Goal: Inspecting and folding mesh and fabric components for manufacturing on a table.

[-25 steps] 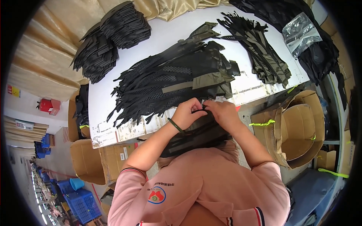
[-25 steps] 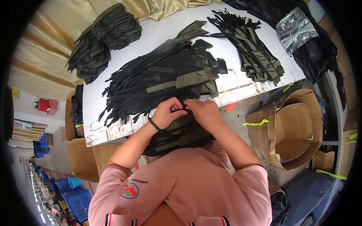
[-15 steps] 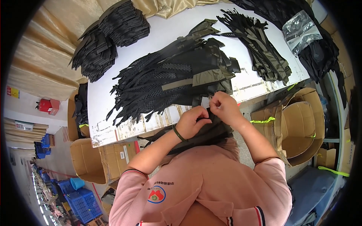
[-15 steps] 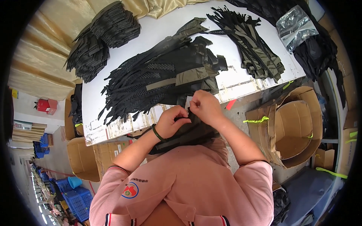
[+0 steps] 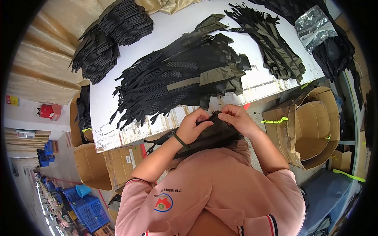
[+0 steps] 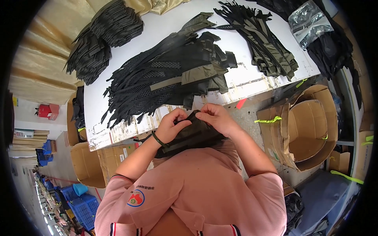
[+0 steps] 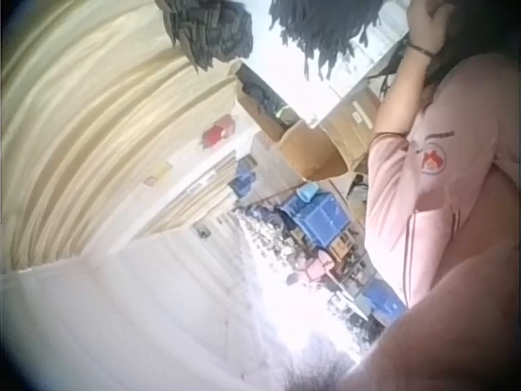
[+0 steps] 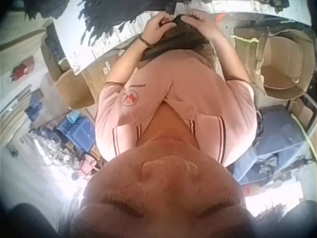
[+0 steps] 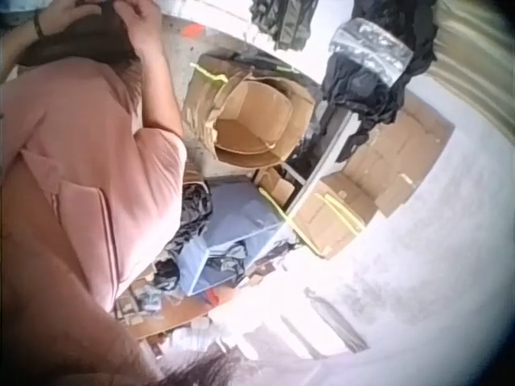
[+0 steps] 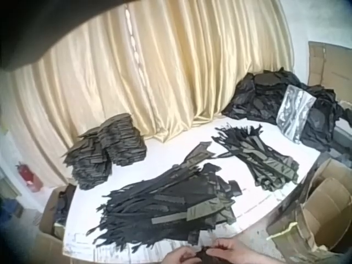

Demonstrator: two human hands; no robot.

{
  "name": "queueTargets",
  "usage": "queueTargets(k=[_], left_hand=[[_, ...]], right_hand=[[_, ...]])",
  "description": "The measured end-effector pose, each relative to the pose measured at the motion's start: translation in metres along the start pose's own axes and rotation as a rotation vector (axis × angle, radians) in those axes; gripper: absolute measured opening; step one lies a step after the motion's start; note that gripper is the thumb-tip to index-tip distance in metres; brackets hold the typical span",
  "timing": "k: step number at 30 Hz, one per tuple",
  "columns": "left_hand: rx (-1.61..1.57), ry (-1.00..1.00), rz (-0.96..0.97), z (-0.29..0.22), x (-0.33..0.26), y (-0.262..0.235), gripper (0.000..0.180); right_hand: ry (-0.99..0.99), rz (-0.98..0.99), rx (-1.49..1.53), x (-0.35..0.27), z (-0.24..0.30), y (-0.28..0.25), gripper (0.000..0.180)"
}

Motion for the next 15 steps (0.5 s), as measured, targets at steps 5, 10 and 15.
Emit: queueTargets(k=[5,10,15], left_hand=[[-0.016,-0.175,0.149,0.019,0.006,0.0,0.008],[-0.588,-0.26,0.104,0.015,0.007,-0.011,0.013],[-0.641,-0.223,0.106,0.018,0.006,-0.009,0.01]], right_hand=[[-0.265,0.081,-0.284,-0.005,0.011,0.02,0.012],[-0.112,0.127,0.185,0.004,-0.004,0.006,0.017],[0.019,0.447,0.602,-0.007,-0.024,0.035,0.023]])
Point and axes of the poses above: each hand's wrist, its own x-axis towards the middle knuckle, its own y-axis out of the palm, z = x × y, the point moved 5 cm from there along x, towards the middle knuckle, and after that the axes turned 3 degrees about x, right-handed, at the moved point
